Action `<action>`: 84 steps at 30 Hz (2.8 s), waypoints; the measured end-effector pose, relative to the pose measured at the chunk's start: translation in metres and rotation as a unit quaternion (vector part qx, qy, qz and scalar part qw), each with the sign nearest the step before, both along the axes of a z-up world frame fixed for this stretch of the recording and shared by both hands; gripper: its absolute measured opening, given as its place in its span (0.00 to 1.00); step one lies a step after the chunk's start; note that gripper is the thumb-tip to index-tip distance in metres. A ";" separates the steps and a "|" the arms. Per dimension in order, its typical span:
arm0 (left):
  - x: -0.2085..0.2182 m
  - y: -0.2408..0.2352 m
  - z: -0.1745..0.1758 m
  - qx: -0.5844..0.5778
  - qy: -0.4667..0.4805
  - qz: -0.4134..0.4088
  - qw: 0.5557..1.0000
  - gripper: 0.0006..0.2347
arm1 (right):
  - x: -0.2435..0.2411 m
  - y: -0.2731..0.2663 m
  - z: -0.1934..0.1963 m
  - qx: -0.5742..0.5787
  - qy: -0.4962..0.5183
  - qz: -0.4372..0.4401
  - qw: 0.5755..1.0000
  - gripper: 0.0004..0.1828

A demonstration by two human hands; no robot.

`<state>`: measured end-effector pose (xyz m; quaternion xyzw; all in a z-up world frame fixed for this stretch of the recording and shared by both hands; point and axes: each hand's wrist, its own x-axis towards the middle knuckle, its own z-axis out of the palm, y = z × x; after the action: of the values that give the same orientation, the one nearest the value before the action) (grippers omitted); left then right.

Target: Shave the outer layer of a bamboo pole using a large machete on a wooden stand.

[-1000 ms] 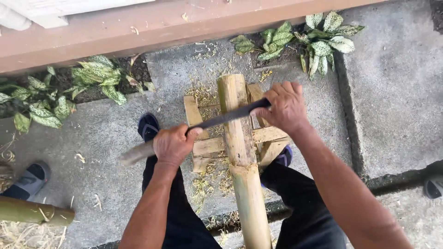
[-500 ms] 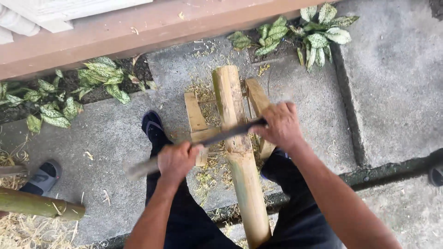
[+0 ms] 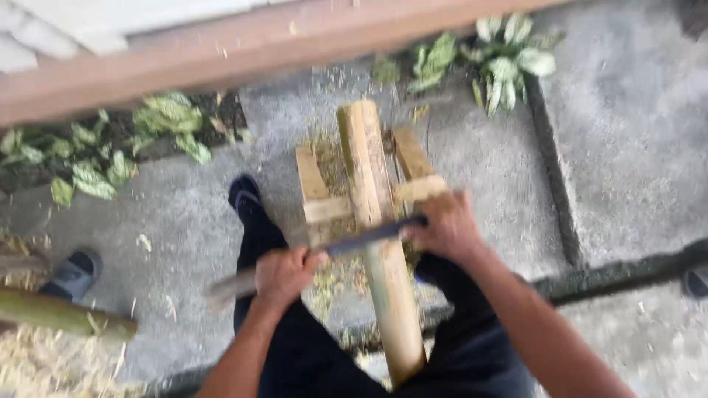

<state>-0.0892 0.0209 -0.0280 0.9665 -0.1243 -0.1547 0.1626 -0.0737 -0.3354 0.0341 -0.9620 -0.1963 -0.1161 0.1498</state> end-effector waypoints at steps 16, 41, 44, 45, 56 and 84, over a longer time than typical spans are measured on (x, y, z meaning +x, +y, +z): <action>0.075 -0.042 0.070 0.093 0.013 0.030 0.995 0.27 | 0.062 -0.024 -0.028 -0.017 0.081 -0.082 0.993 0.37; 0.043 -0.040 0.061 0.033 -0.010 -0.017 0.999 0.21 | 0.027 -0.032 -0.016 0.001 0.111 -0.078 0.991 0.26; 0.024 -0.037 0.059 0.036 0.044 -0.011 0.998 0.22 | 0.006 -0.027 -0.016 -0.012 0.207 -0.079 0.975 0.28; 0.031 -0.037 0.054 0.057 0.011 -0.007 0.998 0.23 | 0.007 -0.027 -0.020 -0.012 0.214 -0.082 0.973 0.29; 0.051 -0.045 0.055 0.044 0.004 -0.005 0.999 0.22 | 0.012 -0.035 -0.021 -0.038 0.100 -0.088 0.990 0.33; 0.041 -0.038 0.022 -0.010 -0.077 0.075 0.994 0.24 | 0.072 -0.022 0.003 -0.047 0.103 -0.043 0.993 0.35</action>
<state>-0.0483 -0.0171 -0.0056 0.9804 -0.0652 -0.0660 0.1738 -0.0015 -0.3573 0.0367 -0.9823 -0.1439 -0.0138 0.1188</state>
